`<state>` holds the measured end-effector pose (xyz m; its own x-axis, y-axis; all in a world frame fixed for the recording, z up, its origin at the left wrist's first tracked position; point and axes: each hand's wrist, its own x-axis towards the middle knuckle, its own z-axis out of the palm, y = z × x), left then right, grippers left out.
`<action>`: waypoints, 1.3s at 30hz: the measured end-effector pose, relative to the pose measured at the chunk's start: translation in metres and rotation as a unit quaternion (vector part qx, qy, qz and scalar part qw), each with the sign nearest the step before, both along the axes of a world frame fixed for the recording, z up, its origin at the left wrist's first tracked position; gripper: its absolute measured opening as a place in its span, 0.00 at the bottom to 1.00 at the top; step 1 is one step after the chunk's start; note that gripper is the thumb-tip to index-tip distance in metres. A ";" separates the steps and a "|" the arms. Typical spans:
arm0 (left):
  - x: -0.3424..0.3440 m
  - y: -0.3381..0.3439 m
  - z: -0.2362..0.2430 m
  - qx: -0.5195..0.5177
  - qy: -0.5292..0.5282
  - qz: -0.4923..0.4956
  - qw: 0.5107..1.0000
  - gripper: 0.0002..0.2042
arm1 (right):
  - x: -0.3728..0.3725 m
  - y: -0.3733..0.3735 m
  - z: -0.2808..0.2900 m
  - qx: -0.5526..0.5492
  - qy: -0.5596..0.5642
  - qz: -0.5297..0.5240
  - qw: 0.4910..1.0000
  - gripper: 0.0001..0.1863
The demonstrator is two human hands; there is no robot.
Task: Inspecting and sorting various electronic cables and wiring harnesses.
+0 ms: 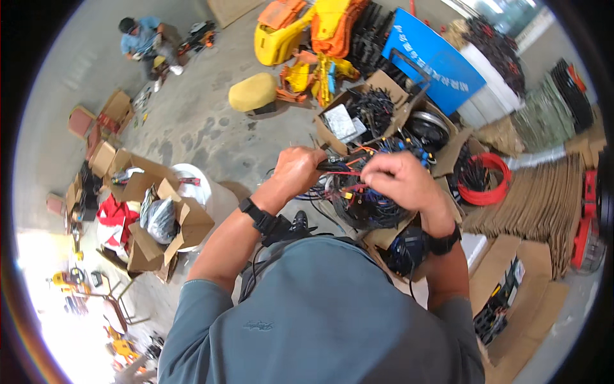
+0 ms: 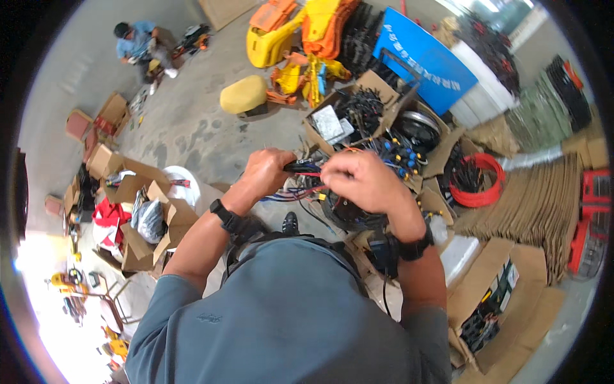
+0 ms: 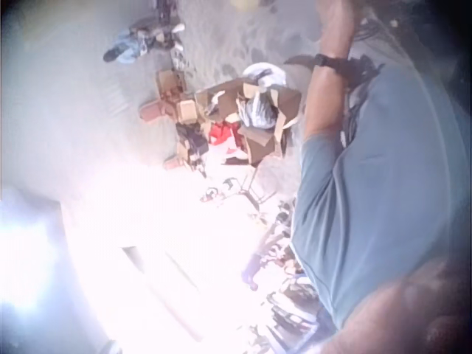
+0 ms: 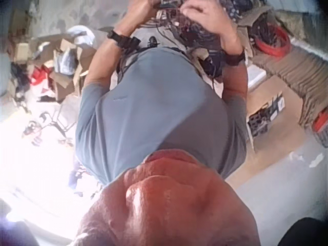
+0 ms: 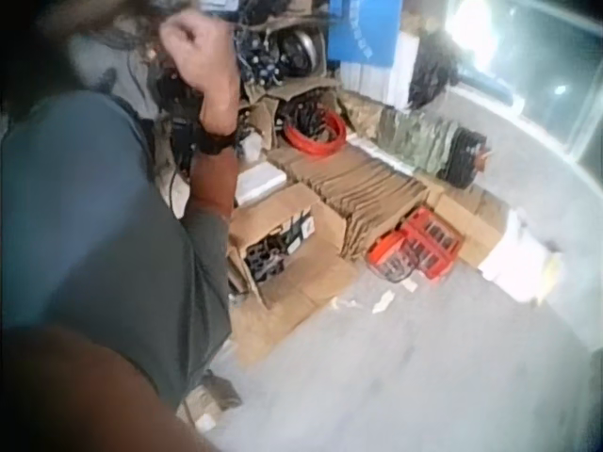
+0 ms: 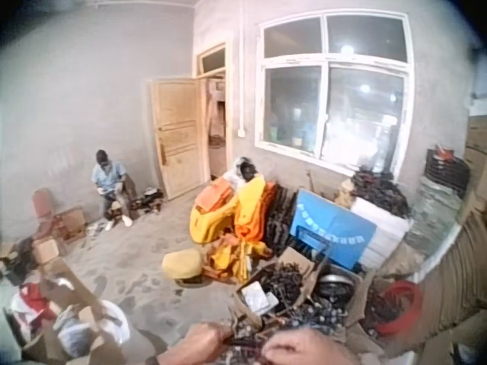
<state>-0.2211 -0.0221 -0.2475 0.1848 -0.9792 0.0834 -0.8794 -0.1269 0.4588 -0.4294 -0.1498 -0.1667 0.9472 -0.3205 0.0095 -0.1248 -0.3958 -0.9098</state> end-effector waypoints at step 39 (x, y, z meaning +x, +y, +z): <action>0.007 -0.014 -0.023 -0.015 0.361 0.184 0.914 0.07 | 0.031 0.065 -0.118 -0.015 -0.077 -0.117 0.990 0.31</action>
